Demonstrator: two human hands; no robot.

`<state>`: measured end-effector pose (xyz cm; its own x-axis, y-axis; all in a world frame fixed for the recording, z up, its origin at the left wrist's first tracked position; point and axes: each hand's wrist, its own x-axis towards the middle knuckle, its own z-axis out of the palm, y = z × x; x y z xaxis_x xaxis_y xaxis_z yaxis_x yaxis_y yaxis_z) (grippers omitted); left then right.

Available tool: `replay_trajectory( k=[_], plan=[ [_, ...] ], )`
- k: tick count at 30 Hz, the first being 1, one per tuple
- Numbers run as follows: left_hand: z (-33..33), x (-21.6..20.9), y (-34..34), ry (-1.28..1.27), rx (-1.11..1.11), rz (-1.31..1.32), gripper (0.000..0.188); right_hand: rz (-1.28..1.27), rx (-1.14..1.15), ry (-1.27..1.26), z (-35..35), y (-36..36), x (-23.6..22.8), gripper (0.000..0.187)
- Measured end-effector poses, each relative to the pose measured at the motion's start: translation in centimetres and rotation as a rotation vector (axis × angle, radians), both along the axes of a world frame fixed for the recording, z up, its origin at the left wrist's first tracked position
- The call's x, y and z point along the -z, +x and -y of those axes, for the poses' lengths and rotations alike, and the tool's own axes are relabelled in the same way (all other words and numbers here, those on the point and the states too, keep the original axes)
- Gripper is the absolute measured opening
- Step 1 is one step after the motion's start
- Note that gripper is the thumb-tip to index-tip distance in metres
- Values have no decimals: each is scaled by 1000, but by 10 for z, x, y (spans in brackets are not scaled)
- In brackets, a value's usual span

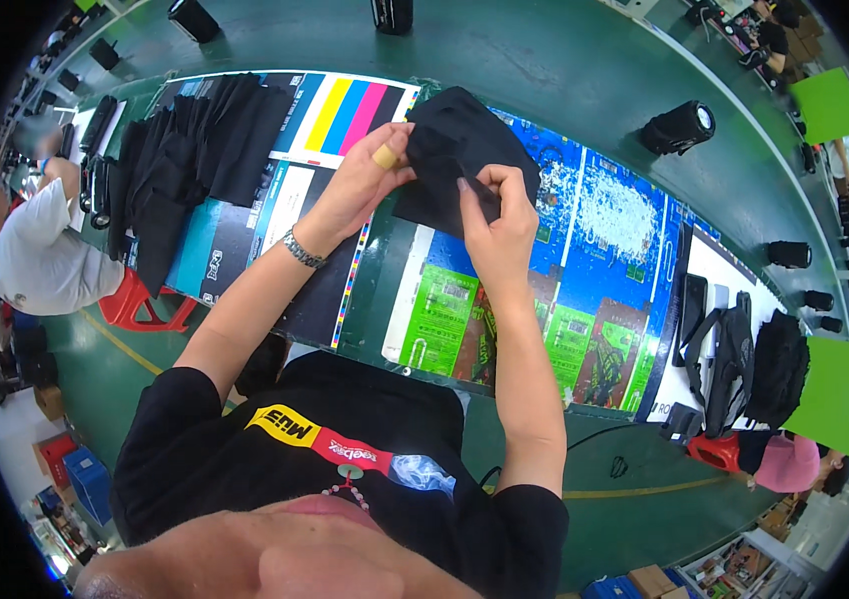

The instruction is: The person takes black fabric sleeves from a stack, opens and adjusts each one by hand, and slips them over cylindrical electronic devices.

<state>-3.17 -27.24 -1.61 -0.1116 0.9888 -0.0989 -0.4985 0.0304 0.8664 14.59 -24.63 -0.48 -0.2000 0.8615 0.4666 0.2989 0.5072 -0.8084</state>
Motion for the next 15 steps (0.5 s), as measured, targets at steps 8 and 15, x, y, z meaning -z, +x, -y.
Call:
replay_trajectory(
  k=[8,15],
  plan=[
    [1,-3,1,213,5,-361,38,27,-19,133,1,0,0,18],
    [1,8,0,214,-90,-430,30,46,-56,313,1,-2,5,21]
  ],
)
